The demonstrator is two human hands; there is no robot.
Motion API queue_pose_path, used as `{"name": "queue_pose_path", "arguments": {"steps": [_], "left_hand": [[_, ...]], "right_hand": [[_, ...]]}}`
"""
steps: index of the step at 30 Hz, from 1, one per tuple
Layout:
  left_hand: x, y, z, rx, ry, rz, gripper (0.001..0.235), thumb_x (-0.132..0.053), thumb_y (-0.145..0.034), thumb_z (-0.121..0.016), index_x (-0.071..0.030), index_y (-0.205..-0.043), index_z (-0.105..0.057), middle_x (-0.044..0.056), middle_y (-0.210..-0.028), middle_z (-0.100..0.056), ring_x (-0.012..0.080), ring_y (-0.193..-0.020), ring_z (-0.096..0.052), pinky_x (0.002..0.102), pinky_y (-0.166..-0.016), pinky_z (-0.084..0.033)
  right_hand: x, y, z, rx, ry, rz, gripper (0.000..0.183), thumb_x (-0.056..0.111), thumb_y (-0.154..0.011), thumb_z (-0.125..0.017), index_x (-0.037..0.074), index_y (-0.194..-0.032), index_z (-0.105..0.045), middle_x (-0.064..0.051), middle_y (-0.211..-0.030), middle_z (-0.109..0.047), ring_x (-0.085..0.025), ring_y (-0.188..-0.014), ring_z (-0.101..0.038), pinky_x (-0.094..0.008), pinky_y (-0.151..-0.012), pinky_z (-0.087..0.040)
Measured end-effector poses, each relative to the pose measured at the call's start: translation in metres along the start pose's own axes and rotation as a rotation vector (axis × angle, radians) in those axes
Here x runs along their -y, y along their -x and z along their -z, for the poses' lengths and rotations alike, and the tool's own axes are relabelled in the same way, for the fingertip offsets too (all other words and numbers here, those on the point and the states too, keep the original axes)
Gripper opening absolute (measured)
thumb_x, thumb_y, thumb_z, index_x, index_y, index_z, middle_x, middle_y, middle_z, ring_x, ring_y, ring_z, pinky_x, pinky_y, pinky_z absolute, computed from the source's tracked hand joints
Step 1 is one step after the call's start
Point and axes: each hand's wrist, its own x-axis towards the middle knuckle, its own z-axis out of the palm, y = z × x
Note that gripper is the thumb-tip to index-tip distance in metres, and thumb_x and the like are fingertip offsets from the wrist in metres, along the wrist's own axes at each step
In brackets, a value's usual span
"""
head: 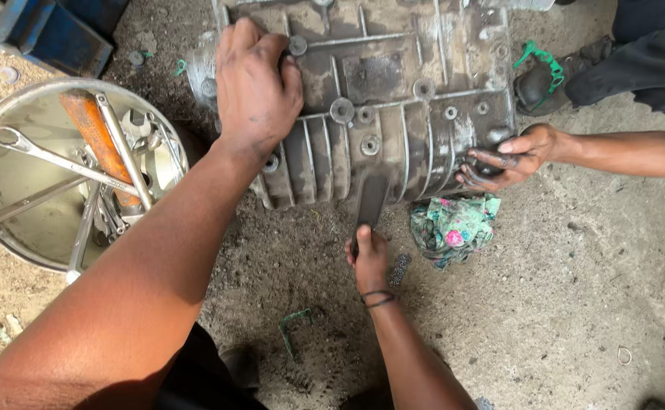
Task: The person scrubs the surface of a metal engine block using a wire brush and then a scraper. They hold the block steady with one hand while cleaning with the other. A second person is present and also works on the engine block.
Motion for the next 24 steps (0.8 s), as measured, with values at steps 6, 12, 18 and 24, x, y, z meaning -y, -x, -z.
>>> {"name": "queue_pose_path", "arguments": {"steps": [6,12,18,24], "left_hand": [[0.0,-0.001,-0.002,-0.002,-0.001,0.023,0.018,-0.004,-0.089,-0.065,0.001,-0.103,-0.075,0.015,-0.107,-0.059,0.0346,-0.107,-0.055,0.049,-0.099,-0.043],[0.001,0.0,0.0,0.012,0.008,0.028,0.02,-0.004,-0.087,-0.065,0.002,-0.103,-0.075,0.017,-0.104,-0.058,0.035,-0.105,-0.054,0.05,-0.098,-0.043],[-0.002,-0.004,-0.001,0.02,0.006,0.07,0.017,-0.003,-0.086,-0.064,0.002,-0.099,-0.075,0.015,-0.102,-0.058,0.0332,-0.104,-0.055,0.048,-0.097,-0.044],[0.003,-0.006,0.0,0.016,0.002,0.035,0.021,-0.004,-0.087,-0.065,0.003,-0.104,-0.074,0.015,-0.1,-0.057,0.0322,-0.102,-0.055,0.046,-0.097,-0.044]], "right_hand": [[-0.011,-0.008,0.006,0.1,0.067,0.107,0.066,0.067,-0.098,-0.049,0.007,-0.073,-0.059,-0.002,-0.063,-0.061,-0.01,-0.05,-0.057,-0.026,-0.045,-0.045],[-0.04,0.028,0.024,-0.01,0.27,0.133,0.066,0.06,-0.103,-0.049,0.005,-0.068,-0.056,-0.005,-0.06,-0.058,-0.013,-0.051,-0.055,-0.03,-0.048,-0.046],[0.03,0.029,-0.013,0.146,-0.098,0.197,0.05,0.051,-0.101,-0.054,0.003,-0.087,-0.059,-0.006,-0.07,-0.063,-0.016,-0.061,-0.063,-0.033,-0.057,-0.053],[0.062,0.035,-0.026,0.198,-0.095,0.276,0.047,0.046,-0.106,-0.054,0.001,-0.092,-0.06,-0.005,-0.072,-0.06,-0.014,-0.063,-0.06,-0.031,-0.058,-0.052]]}}
